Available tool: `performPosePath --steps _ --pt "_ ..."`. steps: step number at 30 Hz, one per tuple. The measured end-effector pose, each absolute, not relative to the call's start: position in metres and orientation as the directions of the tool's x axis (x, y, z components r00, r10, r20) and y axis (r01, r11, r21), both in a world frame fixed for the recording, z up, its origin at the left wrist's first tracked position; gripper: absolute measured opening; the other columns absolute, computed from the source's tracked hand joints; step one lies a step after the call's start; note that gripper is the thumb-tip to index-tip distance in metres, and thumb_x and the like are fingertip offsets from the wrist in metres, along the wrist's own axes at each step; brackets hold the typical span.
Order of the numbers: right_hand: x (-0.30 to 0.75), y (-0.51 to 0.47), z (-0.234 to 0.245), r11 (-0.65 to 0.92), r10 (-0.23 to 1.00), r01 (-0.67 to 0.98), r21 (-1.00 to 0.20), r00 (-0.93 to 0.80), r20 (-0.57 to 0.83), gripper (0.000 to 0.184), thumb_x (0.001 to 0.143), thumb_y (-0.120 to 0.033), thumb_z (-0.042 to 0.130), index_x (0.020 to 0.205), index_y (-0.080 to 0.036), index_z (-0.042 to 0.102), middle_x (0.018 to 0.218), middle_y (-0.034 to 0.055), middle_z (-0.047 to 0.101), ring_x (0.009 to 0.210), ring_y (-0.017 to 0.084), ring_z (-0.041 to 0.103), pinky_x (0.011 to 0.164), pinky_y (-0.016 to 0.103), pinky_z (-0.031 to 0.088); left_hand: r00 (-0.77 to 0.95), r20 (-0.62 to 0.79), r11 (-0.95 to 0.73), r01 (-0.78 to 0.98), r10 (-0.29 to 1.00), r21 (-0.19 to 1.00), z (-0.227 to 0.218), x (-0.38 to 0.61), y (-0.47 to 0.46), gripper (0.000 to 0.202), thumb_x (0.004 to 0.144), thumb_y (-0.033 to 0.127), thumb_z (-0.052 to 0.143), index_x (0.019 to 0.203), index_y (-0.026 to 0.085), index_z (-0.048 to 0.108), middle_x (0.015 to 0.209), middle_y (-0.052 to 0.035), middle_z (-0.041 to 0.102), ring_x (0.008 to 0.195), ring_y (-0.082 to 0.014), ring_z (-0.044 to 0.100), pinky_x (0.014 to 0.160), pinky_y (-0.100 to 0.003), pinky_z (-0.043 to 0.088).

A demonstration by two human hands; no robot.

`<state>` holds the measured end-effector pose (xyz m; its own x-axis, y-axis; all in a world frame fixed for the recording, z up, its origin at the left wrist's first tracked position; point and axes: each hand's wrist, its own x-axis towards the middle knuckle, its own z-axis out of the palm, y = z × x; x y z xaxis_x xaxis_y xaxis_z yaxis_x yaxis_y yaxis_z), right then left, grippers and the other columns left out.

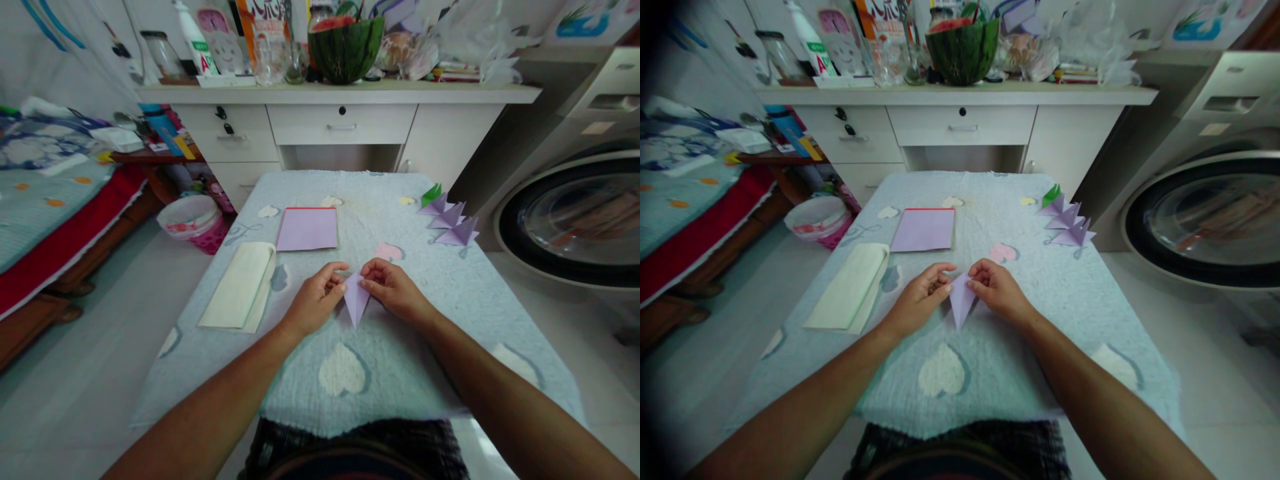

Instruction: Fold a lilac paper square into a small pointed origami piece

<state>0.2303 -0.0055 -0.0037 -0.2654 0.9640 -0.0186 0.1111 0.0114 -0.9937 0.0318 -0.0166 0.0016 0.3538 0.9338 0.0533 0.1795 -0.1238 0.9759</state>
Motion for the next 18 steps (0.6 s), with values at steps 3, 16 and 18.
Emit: performPosePath --steps 3,16,18 --pt "0.230 -0.007 -0.002 0.081 0.960 0.286 -0.955 -0.279 -0.002 0.013 0.077 -0.029 0.064 0.084 -0.020 0.056 0.063 -0.0041 0.053 0.056 0.011 0.048 0.053 0.024 0.035 0.381 0.086 -0.217 0.317 0.920 0.923 -0.001 0.032 -0.016 0.019 0.087 0.023 0.054 0.102 0.021 0.066 0.084 -0.0014 0.065 0.077 -0.0155 0.059 0.074 -0.027 0.044" --pt "0.233 -0.008 0.006 0.491 0.844 0.660 -0.569 -0.521 0.125 0.026 0.074 0.001 0.048 0.081 -0.017 0.065 0.082 0.0054 0.060 0.082 0.019 0.053 0.080 0.033 0.040 0.552 0.197 -0.541 0.575 0.810 0.614 -0.005 0.030 -0.015 0.024 0.082 0.010 0.052 0.094 0.022 0.069 0.094 -0.0045 0.062 0.096 -0.0210 0.058 0.088 -0.035 0.046" --pt "0.238 -0.008 0.010 0.516 0.809 0.620 -0.591 -0.579 0.100 0.037 0.068 0.005 0.044 0.087 -0.018 0.066 0.087 0.0053 0.061 0.086 0.019 0.053 0.084 0.034 0.040 0.585 0.183 -0.563 0.574 0.790 0.595 -0.005 0.028 -0.015 0.030 0.078 0.007 0.053 0.098 0.023 0.069 0.097 -0.0047 0.063 0.098 -0.0217 0.057 0.090 -0.036 0.046"
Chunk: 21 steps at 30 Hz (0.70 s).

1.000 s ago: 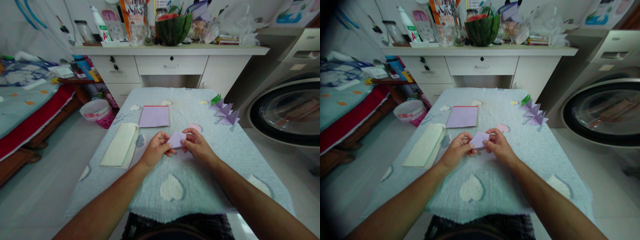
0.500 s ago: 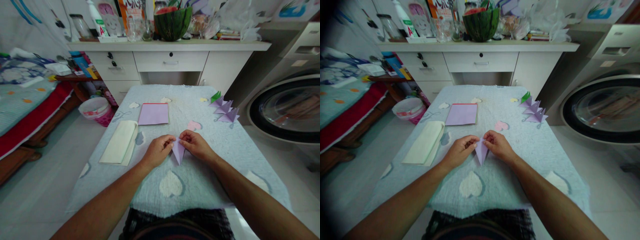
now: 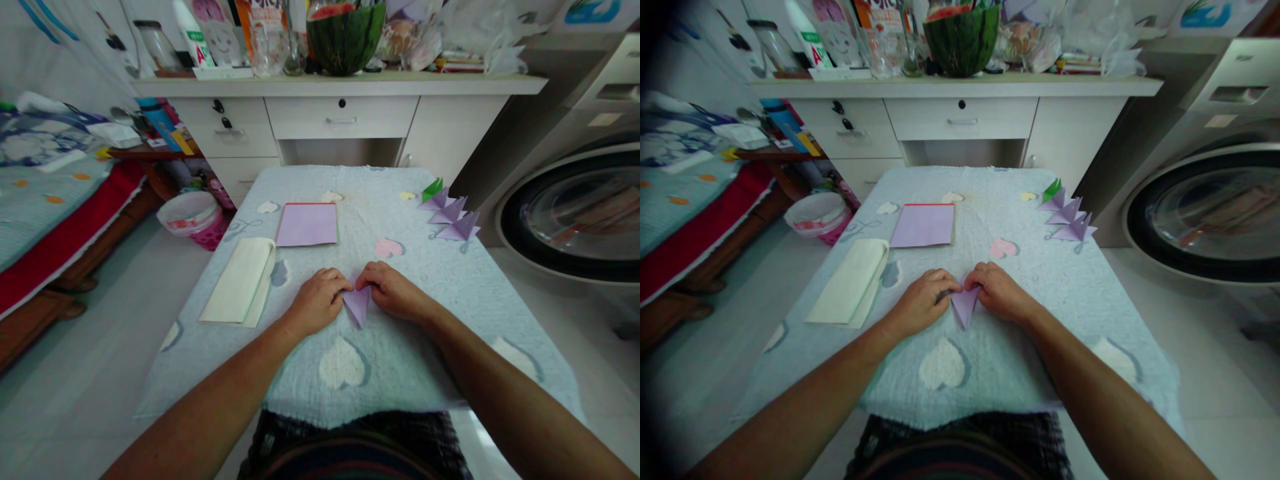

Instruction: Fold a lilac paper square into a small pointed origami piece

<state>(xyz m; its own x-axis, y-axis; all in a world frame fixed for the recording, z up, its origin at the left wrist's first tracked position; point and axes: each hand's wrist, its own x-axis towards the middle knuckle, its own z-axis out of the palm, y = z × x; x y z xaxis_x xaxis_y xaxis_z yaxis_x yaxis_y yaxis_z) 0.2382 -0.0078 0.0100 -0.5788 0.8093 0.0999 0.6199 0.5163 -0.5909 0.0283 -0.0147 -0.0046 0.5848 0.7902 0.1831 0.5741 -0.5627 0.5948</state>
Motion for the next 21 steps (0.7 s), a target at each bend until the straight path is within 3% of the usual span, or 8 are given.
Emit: performPosePath --steps 4,13,18,21 --pt "0.248 -0.008 0.016 0.557 0.744 0.569 -0.605 -0.666 0.059 0.041 0.067 0.001 0.050 0.101 -0.019 0.064 0.097 0.0063 0.060 0.095 0.021 0.051 0.088 0.037 0.039 0.607 0.161 -0.568 0.571 0.778 0.593 -0.001 0.026 -0.015 0.035 0.071 0.011 0.061 0.104 0.024 0.067 0.103 -0.0054 0.062 0.102 -0.0238 0.056 0.094 -0.038 0.046" --pt "0.254 -0.004 0.017 0.564 0.705 0.497 -0.659 -0.705 0.072 0.018 0.083 -0.016 0.060 0.100 -0.020 0.064 0.097 0.0060 0.061 0.095 0.021 0.054 0.088 0.037 0.040 0.604 0.135 -0.500 0.491 0.786 0.713 0.006 0.025 -0.011 0.015 0.080 0.017 0.061 0.092 0.022 0.070 0.095 -0.0049 0.064 0.095 -0.0214 0.059 0.088 -0.036 0.045" --pt "0.248 -0.003 0.012 0.512 0.785 0.540 -0.668 -0.610 0.108 0.011 0.088 -0.017 0.052 0.084 -0.019 0.061 0.082 0.0038 0.061 0.079 0.018 0.055 0.075 0.032 0.040 0.543 0.136 -0.492 0.591 0.829 0.640 0.003 0.031 -0.011 0.013 0.087 0.021 0.054 0.078 0.019 0.063 0.082 -0.0031 0.058 0.080 -0.0180 0.057 0.073 -0.030 0.043" --pt "0.239 -0.005 0.009 0.421 0.867 0.608 -0.673 -0.487 0.103 0.007 0.084 -0.015 0.053 0.085 -0.020 0.058 0.076 0.0018 0.060 0.071 0.017 0.053 0.068 0.029 0.038 0.477 0.169 -0.480 0.666 0.862 0.571 -0.001 0.035 -0.013 0.016 0.087 0.024 0.055 0.072 0.019 0.058 0.078 -0.0022 0.053 0.077 -0.0181 0.054 0.070 -0.030 0.041"
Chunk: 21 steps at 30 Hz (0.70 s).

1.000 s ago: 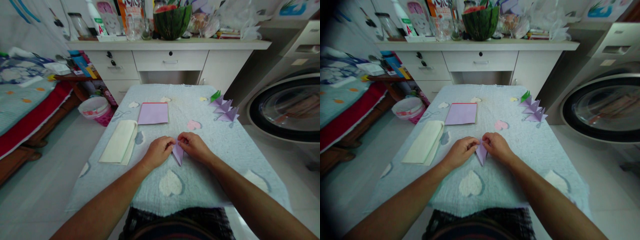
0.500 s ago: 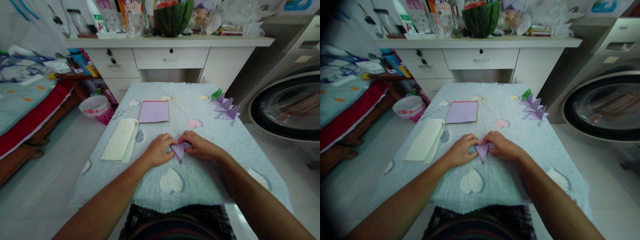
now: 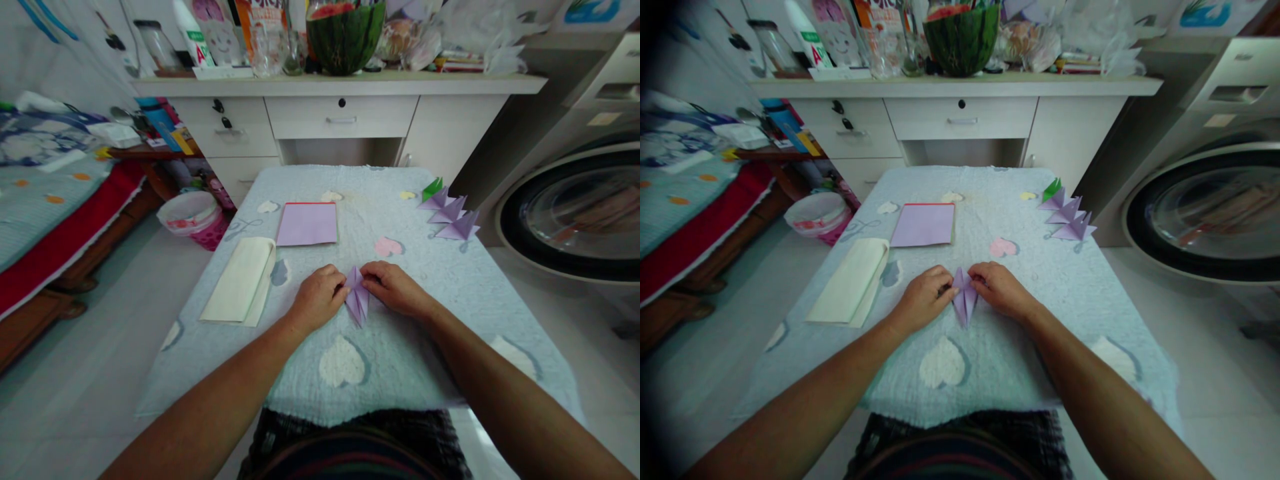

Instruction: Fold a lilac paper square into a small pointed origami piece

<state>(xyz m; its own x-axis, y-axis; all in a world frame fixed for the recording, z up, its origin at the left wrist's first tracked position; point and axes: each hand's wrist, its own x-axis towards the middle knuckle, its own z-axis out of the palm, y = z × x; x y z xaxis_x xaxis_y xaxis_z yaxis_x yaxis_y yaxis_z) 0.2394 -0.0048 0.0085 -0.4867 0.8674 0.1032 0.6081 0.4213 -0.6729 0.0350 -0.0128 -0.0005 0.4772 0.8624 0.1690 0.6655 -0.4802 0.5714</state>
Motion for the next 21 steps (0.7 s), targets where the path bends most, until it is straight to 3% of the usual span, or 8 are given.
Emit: performPosePath --steps 5,8,13,21 --pt "0.229 -0.009 0.004 0.292 0.941 0.678 -0.675 -0.329 0.077 0.017 0.079 -0.010 0.055 0.091 -0.020 0.050 0.070 -0.0016 0.054 0.064 0.015 0.050 0.063 0.027 0.035 0.380 0.240 -0.448 0.712 0.893 0.540 -0.004 0.037 -0.016 0.008 0.082 0.019 0.061 0.088 0.019 0.056 0.087 -0.0033 0.056 0.085 -0.0211 0.054 0.078 -0.034 0.043" --pt "0.228 -0.009 0.002 0.361 0.924 0.718 -0.595 -0.364 0.121 0.013 0.077 -0.008 0.056 0.082 -0.019 0.051 0.077 0.0010 0.054 0.069 0.015 0.049 0.065 0.027 0.035 0.380 0.271 -0.467 0.707 0.884 0.532 -0.006 0.036 -0.016 0.017 0.082 0.015 0.061 0.097 0.020 0.056 0.094 -0.0039 0.057 0.091 -0.0214 0.054 0.081 -0.034 0.044" --pt "0.227 -0.008 0.003 0.446 0.885 0.738 -0.507 -0.447 0.128 0.015 0.080 -0.005 0.051 0.080 -0.016 0.060 0.079 0.0038 0.055 0.077 0.016 0.051 0.073 0.027 0.037 0.502 0.245 -0.553 0.682 0.830 0.478 -0.006 0.036 -0.014 0.014 0.088 0.013 0.054 0.089 0.021 0.066 0.090 -0.0030 0.061 0.091 -0.0202 0.054 0.084 -0.033 0.044" --pt "0.217 -0.013 0.003 0.395 0.916 0.850 -0.349 -0.391 0.085 0.011 0.089 -0.025 0.056 0.088 -0.016 0.063 0.082 0.0062 0.059 0.080 0.020 0.050 0.075 0.031 0.033 0.501 0.199 -0.531 0.708 0.842 0.466 -0.005 0.039 -0.012 0.012 0.090 0.019 0.056 0.088 0.019 0.068 0.087 -0.0037 0.062 0.090 -0.0200 0.056 0.085 -0.034 0.044"
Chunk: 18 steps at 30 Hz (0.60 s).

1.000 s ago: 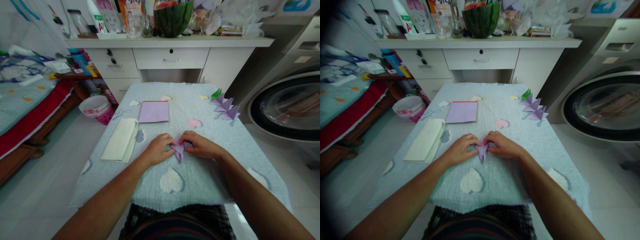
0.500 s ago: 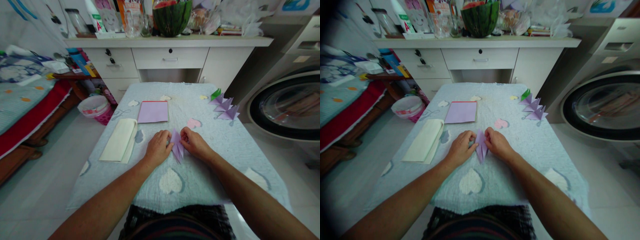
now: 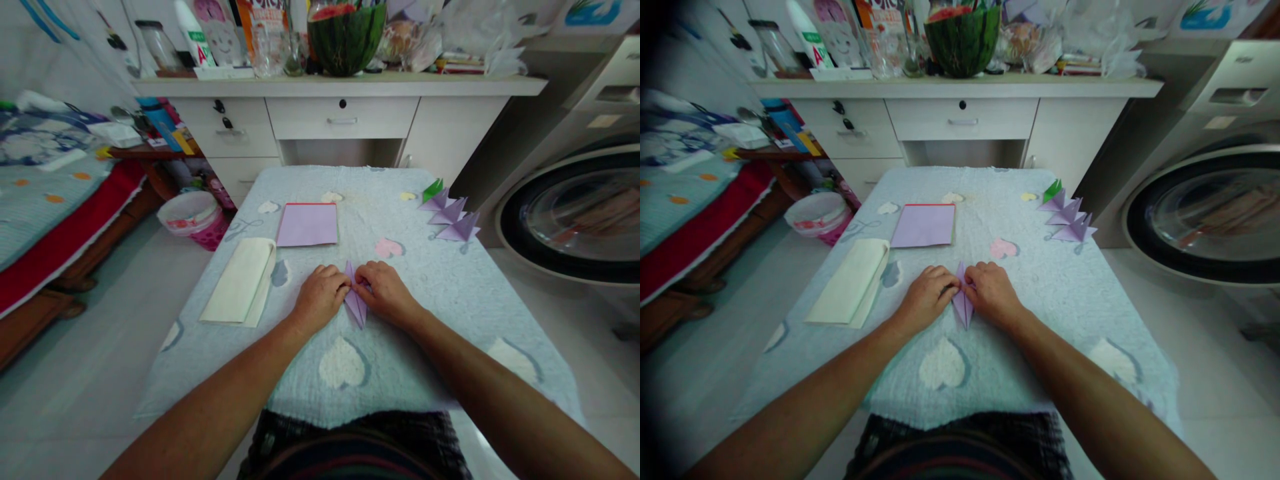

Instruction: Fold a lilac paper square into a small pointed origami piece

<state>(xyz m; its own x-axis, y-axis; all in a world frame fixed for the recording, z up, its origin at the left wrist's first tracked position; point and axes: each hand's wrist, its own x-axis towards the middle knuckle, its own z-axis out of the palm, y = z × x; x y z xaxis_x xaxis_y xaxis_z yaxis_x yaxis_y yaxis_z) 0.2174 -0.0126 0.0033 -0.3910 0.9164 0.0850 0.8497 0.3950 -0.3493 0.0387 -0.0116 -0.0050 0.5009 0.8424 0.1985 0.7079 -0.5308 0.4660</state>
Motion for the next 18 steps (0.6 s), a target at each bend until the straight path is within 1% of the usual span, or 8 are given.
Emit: performPosePath --steps 2,4,9,14,18 --pt "0.217 -0.015 0.003 0.362 0.932 0.887 -0.288 -0.355 0.078 0.015 0.088 -0.031 0.058 0.093 -0.018 0.064 0.089 0.0080 0.059 0.085 0.023 0.050 0.076 0.033 0.032 0.492 0.197 -0.523 0.712 0.848 0.469 -0.005 0.039 -0.011 0.011 0.090 0.020 0.057 0.087 0.020 0.068 0.087 -0.0034 0.062 0.090 -0.0199 0.056 0.085 -0.034 0.044" --pt "0.218 -0.016 0.003 0.330 0.944 0.909 -0.253 -0.323 0.071 0.018 0.088 -0.034 0.059 0.097 -0.020 0.064 0.097 0.0096 0.058 0.091 0.026 0.049 0.077 0.035 0.032 0.489 0.194 -0.518 0.711 0.850 0.475 -0.006 0.039 -0.011 0.011 0.089 0.020 0.058 0.087 0.020 0.068 0.087 -0.0031 0.061 0.090 -0.0199 0.056 0.085 -0.034 0.043" --pt "0.227 -0.015 0.006 0.273 0.960 0.929 -0.249 -0.281 0.006 0.022 0.086 -0.032 0.059 0.106 -0.023 0.062 0.106 0.0111 0.056 0.098 0.029 0.047 0.080 0.038 0.032 0.493 0.198 -0.519 0.690 0.847 0.505 -0.006 0.038 -0.011 0.010 0.088 0.018 0.057 0.089 0.020 0.068 0.088 -0.0036 0.062 0.091 -0.0203 0.056 0.085 -0.034 0.043" --pt "0.238 -0.009 0.007 0.273 0.956 0.924 -0.267 -0.291 -0.031 0.020 0.086 -0.029 0.057 0.102 -0.018 0.061 0.107 0.0126 0.055 0.099 0.029 0.047 0.080 0.038 0.032 0.495 0.215 -0.529 0.677 0.842 0.512 -0.008 0.036 -0.011 0.010 0.087 0.016 0.057 0.088 0.020 0.066 0.090 -0.0034 0.062 0.092 -0.0200 0.056 0.086 -0.034 0.043" --pt "0.239 -0.010 0.007 0.296 0.951 0.912 -0.285 -0.308 0.001 0.016 0.089 -0.030 0.052 0.096 -0.019 0.062 0.101 0.0107 0.055 0.095 0.027 0.047 0.080 0.037 0.032 0.502 0.223 -0.538 0.667 0.835 0.515 -0.008 0.036 -0.011 0.009 0.086 0.015 0.057 0.086 0.019 0.065 0.088 -0.0038 0.062 0.091 -0.0200 0.056 0.086 -0.034 0.043"
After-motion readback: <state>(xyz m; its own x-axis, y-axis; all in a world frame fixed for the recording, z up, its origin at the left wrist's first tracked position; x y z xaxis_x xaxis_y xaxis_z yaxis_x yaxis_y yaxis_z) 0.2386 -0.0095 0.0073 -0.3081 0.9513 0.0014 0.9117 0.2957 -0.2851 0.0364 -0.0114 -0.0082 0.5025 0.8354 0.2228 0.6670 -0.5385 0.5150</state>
